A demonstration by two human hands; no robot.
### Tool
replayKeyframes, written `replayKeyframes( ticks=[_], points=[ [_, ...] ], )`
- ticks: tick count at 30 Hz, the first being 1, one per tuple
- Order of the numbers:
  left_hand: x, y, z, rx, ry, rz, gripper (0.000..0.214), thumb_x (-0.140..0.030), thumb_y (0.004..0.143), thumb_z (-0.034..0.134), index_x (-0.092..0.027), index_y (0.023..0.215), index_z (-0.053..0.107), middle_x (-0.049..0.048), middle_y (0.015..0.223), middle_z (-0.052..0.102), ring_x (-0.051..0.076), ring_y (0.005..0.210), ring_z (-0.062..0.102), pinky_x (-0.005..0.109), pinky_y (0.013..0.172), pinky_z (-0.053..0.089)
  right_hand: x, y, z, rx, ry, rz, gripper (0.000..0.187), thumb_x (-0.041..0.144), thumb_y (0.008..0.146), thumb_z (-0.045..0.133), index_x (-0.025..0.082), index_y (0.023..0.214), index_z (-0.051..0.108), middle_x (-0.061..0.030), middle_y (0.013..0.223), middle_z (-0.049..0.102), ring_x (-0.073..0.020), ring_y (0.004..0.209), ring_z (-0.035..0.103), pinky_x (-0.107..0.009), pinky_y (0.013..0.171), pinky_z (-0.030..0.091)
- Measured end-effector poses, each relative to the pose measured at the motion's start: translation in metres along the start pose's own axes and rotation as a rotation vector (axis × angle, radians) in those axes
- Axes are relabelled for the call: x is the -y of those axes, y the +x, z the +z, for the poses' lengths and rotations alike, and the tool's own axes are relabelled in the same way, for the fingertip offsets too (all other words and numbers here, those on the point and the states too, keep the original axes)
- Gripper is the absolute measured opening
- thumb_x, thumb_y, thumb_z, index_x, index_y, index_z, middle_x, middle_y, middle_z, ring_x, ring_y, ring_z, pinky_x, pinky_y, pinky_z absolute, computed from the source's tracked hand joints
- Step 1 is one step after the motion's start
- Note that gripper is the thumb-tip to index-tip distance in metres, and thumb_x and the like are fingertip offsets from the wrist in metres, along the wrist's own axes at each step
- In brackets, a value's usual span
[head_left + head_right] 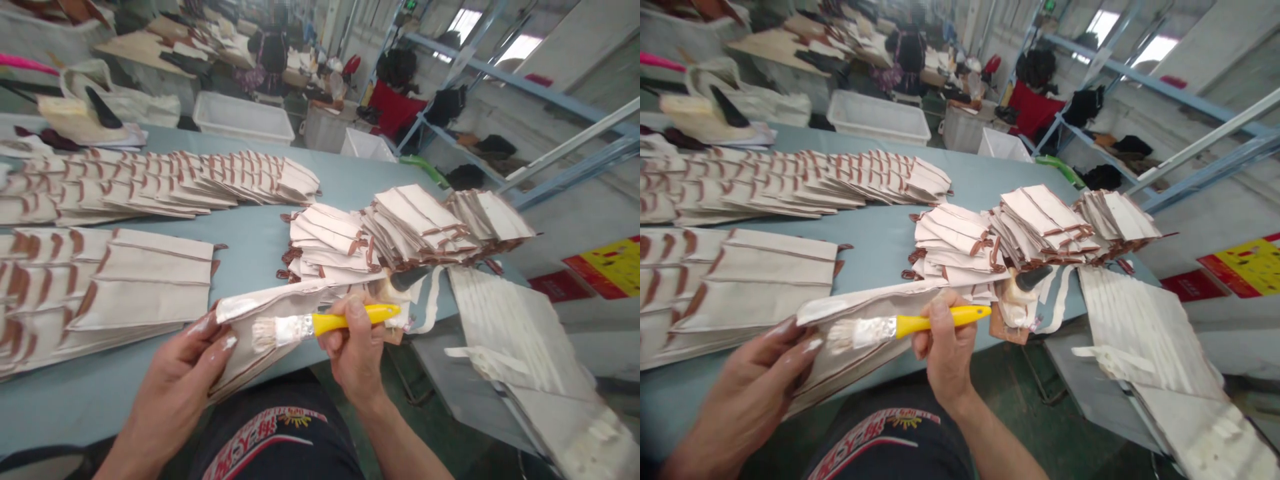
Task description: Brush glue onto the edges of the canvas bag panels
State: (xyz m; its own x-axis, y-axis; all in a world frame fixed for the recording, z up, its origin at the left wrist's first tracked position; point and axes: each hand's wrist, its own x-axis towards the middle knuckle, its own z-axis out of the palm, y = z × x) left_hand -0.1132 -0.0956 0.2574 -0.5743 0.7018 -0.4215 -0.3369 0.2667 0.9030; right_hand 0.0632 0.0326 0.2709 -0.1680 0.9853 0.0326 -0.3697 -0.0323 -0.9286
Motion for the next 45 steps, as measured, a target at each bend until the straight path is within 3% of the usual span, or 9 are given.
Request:
replayKeyframes(
  ticks=[4,8,12,18,26,32,37,40,45],
  points=[
    [-0.023,-0.004,0.002,0.012,0.015,0.073,0.033,-0.043,0.07,0.101,-0.024,0.08,0.076,-0.006,0.069,0.073,0.012,0.061,0.056,0.017,0.057,0.046,0.0,0.002,0.01,0.102,0.046,-0.035,0.052,0.064,0.1,0.084,0.023,0.075,0.063,0.0107,0.044,0.053,-0.006,0.03,0.038,-0.014,0.034,0.035],
    [-0.028,0.001,-0.002,0.011,0.017,0.045,0.041,-0.049,0.067,0.103,-0.024,0.094,0.085,0.0018,0.092,0.088,0.02,0.086,0.075,0.021,0.073,0.058,0.0,0.014,0.024,0.153,0.054,-0.099,0.058,0.072,0.097,0.084,0.024,0.074,0.061,0.0114,0.041,0.049,-0.0065,0.03,0.038,-0.015,0.035,0.038],
    [-0.029,0.009,-0.009,0.029,0.01,-0.003,0.05,-0.052,0.06,0.109,-0.025,0.098,0.089,0.0041,0.103,0.091,0.023,0.096,0.08,0.023,0.082,0.064,-0.001,0.024,0.033,0.167,0.053,-0.159,0.06,0.076,0.097,0.083,0.024,0.076,0.062,0.011,0.044,0.051,-0.0076,0.031,0.041,-0.017,0.035,0.039],
    [-0.027,0.005,-0.002,0.247,0.026,0.078,0.048,-0.046,0.066,0.107,-0.027,0.107,0.091,0.0044,0.091,0.087,0.026,0.083,0.077,0.032,0.084,0.07,-0.003,0.026,0.032,0.223,-0.012,-0.314,0.052,0.07,0.104,0.078,0.025,0.082,0.065,0.0101,0.049,0.055,-0.0112,0.035,0.053,-0.022,0.04,0.049],
    [-0.012,0.016,-0.002,0.101,-0.132,-0.006,0.04,-0.046,0.063,0.112,-0.027,0.083,0.084,-0.0019,0.073,0.074,0.023,0.082,0.076,0.024,0.071,0.065,0.009,0.034,0.015,0.25,-0.061,-0.451,0.041,0.063,0.107,0.079,0.027,0.09,0.074,0.0047,0.065,0.068,-0.0125,0.044,0.061,-0.025,0.047,0.052],
    [-0.034,0.001,0.017,0.131,-0.196,-0.107,0.039,-0.026,0.056,0.112,-0.024,0.082,0.083,-0.0061,0.064,0.072,0.016,0.069,0.07,0.019,0.061,0.058,0.014,0.053,0.011,0.529,-0.251,-0.433,0.044,0.067,0.106,0.076,0.027,0.088,0.079,0.0014,0.068,0.072,-0.015,0.051,0.063,-0.031,0.056,0.057],
    [-0.044,-0.01,0.027,0.063,-0.212,-0.175,0.043,-0.025,0.05,0.112,-0.023,0.08,0.081,-0.0077,0.066,0.076,0.014,0.067,0.07,0.018,0.063,0.059,0.013,0.057,0.007,0.45,-0.229,-0.489,0.042,0.065,0.108,0.075,0.028,0.089,0.078,0.001,0.07,0.073,-0.0169,0.058,0.069,-0.032,0.06,0.059],
    [-0.044,-0.01,0.026,0.068,-0.214,-0.211,0.042,-0.022,0.05,0.11,-0.023,0.081,0.082,-0.007,0.065,0.077,0.015,0.066,0.071,0.021,0.065,0.061,0.017,0.055,0.007,0.533,-0.237,-0.526,0.034,0.055,0.11,0.076,0.028,0.089,0.08,0.0012,0.07,0.074,-0.0144,0.054,0.065,-0.029,0.057,0.058],
    [-0.043,-0.008,0.024,0.087,-0.211,-0.26,0.049,-0.022,0.05,0.11,-0.023,0.093,0.087,-0.0055,0.066,0.08,0.018,0.067,0.073,0.022,0.062,0.058,0.013,0.053,0.013,0.504,-0.325,-0.609,0.048,0.067,0.11,0.069,0.029,0.082,0.078,-0.0008,0.067,0.075,-0.0174,0.055,0.068,-0.033,0.058,0.062]
  ],
)
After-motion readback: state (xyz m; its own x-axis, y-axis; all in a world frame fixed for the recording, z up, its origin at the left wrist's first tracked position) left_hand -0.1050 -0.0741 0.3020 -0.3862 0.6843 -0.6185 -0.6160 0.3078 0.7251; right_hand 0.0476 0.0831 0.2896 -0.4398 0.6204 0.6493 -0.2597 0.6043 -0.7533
